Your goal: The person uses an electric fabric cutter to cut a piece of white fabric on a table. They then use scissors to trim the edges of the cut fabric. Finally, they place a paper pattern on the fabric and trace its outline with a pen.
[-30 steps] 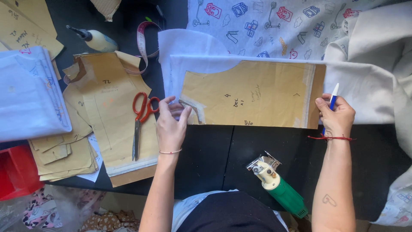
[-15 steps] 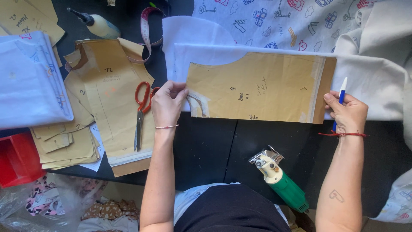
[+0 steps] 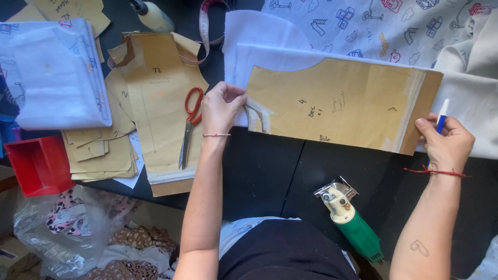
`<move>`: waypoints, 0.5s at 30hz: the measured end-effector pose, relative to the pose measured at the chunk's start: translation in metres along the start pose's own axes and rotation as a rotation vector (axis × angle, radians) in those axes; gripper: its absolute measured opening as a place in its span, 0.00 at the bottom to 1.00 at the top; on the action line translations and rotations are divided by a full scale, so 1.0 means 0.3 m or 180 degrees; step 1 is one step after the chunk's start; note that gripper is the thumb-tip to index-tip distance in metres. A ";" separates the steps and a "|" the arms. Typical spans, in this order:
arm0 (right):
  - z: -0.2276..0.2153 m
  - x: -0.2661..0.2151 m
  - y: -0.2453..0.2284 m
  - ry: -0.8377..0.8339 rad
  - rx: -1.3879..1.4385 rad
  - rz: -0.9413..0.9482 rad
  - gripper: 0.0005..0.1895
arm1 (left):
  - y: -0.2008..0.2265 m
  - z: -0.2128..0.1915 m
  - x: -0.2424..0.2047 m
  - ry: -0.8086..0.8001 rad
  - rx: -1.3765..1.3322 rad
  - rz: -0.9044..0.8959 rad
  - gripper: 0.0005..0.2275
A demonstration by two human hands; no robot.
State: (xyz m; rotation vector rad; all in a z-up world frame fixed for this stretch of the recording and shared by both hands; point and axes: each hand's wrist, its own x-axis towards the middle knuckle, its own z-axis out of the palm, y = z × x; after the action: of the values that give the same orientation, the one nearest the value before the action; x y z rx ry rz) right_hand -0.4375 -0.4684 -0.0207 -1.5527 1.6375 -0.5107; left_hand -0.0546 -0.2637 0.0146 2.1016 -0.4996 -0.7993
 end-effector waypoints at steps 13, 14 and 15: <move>0.029 0.056 0.005 -0.0083 0.0083 0.0220 0.09 | 0.018 -0.003 0.035 -0.0121 0.0570 0.0060 0.04; 0.029 0.061 0.005 -0.0072 0.0111 0.0328 0.09 | 0.018 0.000 0.038 -0.0132 0.0531 0.0070 0.04; 0.027 0.061 0.011 -0.0062 0.0136 0.0443 0.09 | 0.014 0.004 0.035 -0.0147 0.0494 0.0076 0.05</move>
State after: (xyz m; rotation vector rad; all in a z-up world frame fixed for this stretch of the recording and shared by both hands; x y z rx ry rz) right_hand -0.4319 -0.4836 -0.0330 -1.3968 1.6948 -0.4516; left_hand -0.0481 -0.2731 0.0137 2.2189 -0.6281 -0.8197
